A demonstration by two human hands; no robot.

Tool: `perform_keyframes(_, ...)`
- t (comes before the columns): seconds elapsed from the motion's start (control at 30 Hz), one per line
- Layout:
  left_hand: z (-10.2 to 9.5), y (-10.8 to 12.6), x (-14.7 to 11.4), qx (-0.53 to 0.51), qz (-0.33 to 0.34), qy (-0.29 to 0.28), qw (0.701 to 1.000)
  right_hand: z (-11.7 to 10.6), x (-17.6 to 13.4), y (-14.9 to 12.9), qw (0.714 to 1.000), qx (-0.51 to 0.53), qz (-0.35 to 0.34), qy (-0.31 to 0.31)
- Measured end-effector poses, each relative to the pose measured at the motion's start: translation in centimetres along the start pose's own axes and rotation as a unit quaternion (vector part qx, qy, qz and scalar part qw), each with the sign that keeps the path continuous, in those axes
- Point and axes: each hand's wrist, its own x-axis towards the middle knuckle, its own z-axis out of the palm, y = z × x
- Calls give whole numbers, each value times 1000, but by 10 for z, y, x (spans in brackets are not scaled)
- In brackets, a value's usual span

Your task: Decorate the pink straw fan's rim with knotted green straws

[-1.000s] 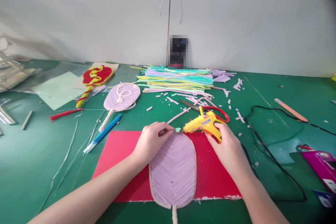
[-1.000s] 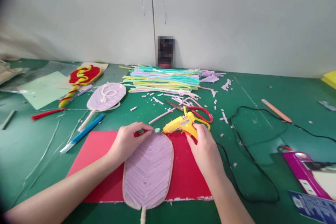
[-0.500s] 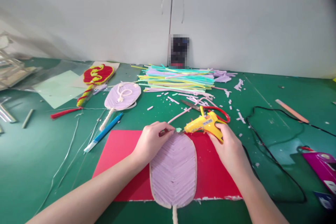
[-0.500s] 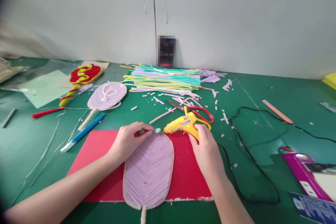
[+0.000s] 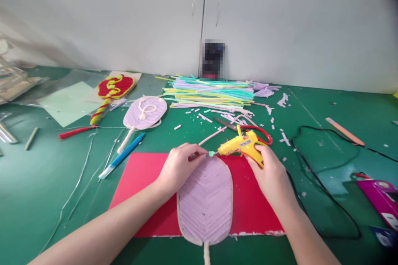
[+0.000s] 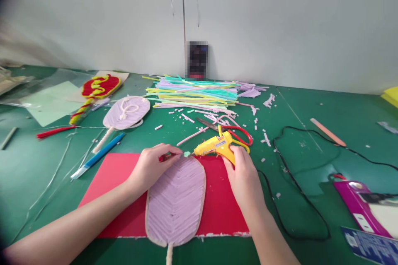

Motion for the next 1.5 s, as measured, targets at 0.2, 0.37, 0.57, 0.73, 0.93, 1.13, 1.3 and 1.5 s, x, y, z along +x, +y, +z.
perform_keyframes(0.2,0,-1,-1,-4,4,1,1000,0,-1,3,1000,3,0,-3)
perform_keyframes(0.37,0,-3,-2,0,14,4,1000,-2,-1,6,1000,-1,-7,-4)
perform_keyframes(0.57,1,-4,-3,34,64,5,997,-4,0,4,1000,-16,-5,5)
perform_keyframes(0.73,2,-3,-5,91,131,4,987,-3,1,3,998,-43,18,34)
perform_keyframes(0.93,2,-3,-6,161,192,-12,968,-2,2,8,996,-50,63,49)
perform_keyframes(1.13,-1,-5,-8,195,242,-28,950,-4,2,13,993,-54,103,36)
perform_keyframes(1.3,-7,-6,-8,209,275,-55,937,-6,2,15,991,-51,115,34)
perform_keyframes(1.5,-8,-5,-5,186,270,-62,943,-9,4,16,989,-33,141,33)
